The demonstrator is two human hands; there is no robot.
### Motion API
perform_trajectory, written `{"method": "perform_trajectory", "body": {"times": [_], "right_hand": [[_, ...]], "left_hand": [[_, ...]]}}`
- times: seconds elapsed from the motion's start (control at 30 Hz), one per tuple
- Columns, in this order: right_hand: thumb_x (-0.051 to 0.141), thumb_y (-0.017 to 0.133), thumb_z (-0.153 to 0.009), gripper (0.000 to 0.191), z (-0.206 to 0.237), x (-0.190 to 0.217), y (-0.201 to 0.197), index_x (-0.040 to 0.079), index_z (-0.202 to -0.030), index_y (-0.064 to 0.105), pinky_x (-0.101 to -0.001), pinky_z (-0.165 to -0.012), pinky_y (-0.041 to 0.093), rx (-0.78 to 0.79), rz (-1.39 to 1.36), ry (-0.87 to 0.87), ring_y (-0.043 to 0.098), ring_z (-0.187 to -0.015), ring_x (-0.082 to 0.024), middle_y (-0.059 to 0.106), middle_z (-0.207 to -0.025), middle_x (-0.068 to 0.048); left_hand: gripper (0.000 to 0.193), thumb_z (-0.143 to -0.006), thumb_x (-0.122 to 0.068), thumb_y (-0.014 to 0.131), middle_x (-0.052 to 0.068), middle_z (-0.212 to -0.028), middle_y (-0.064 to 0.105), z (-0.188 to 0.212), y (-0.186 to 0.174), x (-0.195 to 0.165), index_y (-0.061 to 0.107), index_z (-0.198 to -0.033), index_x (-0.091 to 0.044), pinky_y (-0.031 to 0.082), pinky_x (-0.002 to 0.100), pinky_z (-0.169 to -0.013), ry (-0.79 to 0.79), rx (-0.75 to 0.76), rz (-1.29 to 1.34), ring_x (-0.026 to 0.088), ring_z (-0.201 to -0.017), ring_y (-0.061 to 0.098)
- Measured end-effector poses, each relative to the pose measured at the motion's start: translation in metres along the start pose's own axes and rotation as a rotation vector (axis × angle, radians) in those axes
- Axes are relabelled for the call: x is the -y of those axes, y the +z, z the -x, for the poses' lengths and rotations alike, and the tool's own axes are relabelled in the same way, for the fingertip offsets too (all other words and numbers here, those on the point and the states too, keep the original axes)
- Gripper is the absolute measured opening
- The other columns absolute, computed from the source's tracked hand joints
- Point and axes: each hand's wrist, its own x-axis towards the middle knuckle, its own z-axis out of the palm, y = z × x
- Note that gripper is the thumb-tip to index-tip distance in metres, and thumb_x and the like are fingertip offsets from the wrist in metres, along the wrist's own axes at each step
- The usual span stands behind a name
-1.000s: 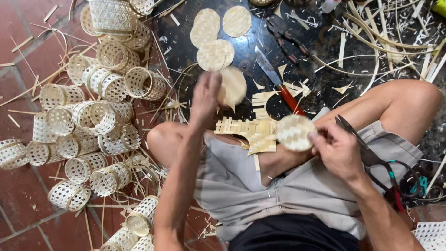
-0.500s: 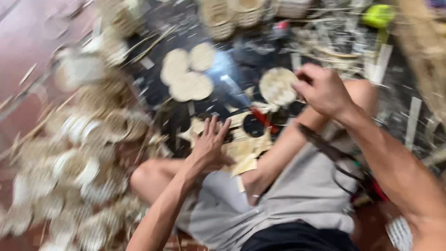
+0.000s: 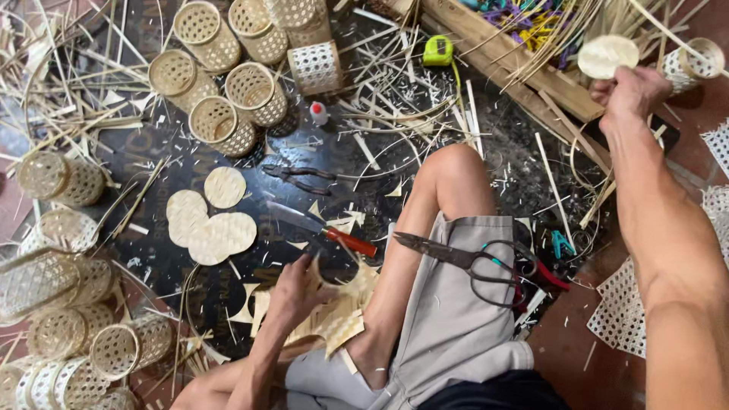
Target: The person sits on the workshop floor and cuts a circular disc out of a flat woven bamboo sheet using scissors, rotating the sheet as they trim around a round woven lid piece. They set finished discs aside and then press and fit the round woven lids into the rims of openwork bamboo baskets.
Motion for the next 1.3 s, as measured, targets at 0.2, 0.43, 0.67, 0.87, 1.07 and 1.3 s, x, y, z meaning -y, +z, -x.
{"method": "perform_trajectory", "body": {"times": [0.2,0.43,0.67,0.87,1.07,1.3], "right_hand": [[0.009,0.063,-0.105,0.023,0.031,0.001,-0.002,-0.009,-0.119,0.065,-0.0313,-0.049,0.057,0.315,0.558,0.043,0.07,-0.064,-0.018,0.072,-0.087,-0.015],[0.011,0.071,-0.086,0.024,0.268,0.016,0.067,0.006,-0.109,0.068,-0.0381,-0.091,0.057,1.174,0.337,-0.879,0.071,-0.106,-0.027,0.073,-0.116,-0.014],[0.041,0.088,-0.062,0.094,0.44,-0.025,0.129,0.008,-0.141,0.05,-0.0538,-0.087,0.051,1.719,1.011,-1.113,0.054,-0.119,-0.043,0.052,-0.133,-0.023],[0.043,0.088,-0.068,0.101,0.451,-0.046,0.155,0.006,-0.149,0.041,-0.0572,-0.084,0.048,1.776,1.108,-1.091,0.052,-0.116,-0.043,0.049,-0.13,-0.023],[0.042,0.089,-0.065,0.086,0.454,-0.044,0.172,0.006,-0.134,0.052,-0.0555,-0.087,0.046,1.572,1.157,-1.161,0.053,-0.117,-0.041,0.053,-0.127,-0.02],[0.035,0.065,-0.092,0.04,0.433,-0.043,0.187,0.01,-0.12,0.076,-0.0459,-0.077,0.054,1.866,1.123,-0.64,0.071,-0.086,-0.032,0.077,-0.097,-0.017]], "left_hand": [[0.034,-0.083,-0.027,0.078,0.013,-0.076,0.07,0.011,-0.001,0.016,0.069,-0.092,0.004,0.054,0.038,-0.067,-0.039,0.061,0.144,0.023,-0.07,0.068],[0.03,-0.086,-0.032,0.07,0.019,-0.08,0.074,0.042,-0.018,0.009,0.076,-0.099,-0.005,0.055,0.042,-0.063,-0.345,0.375,0.232,0.026,-0.073,0.07],[0.062,-0.076,-0.022,0.076,0.024,-0.127,0.06,0.06,-0.005,0.057,0.056,-0.133,-0.01,0.056,0.054,-0.086,-0.448,-0.121,-0.204,0.045,-0.111,0.064],[0.089,-0.066,-0.024,0.085,0.026,-0.127,0.053,0.048,0.005,0.058,0.041,-0.141,-0.01,0.054,0.054,-0.088,-0.534,-0.06,-0.146,0.045,-0.112,0.06],[0.037,-0.089,-0.026,0.075,0.019,-0.119,0.067,0.047,-0.002,0.063,0.07,-0.12,-0.008,0.057,0.048,-0.082,-0.318,-0.112,-0.107,0.038,-0.108,0.069],[0.063,-0.072,-0.051,0.087,0.006,-0.104,0.074,0.044,-0.022,0.036,0.071,-0.12,-0.012,0.057,0.038,-0.078,-0.188,0.516,0.107,0.024,-0.097,0.071]]}}
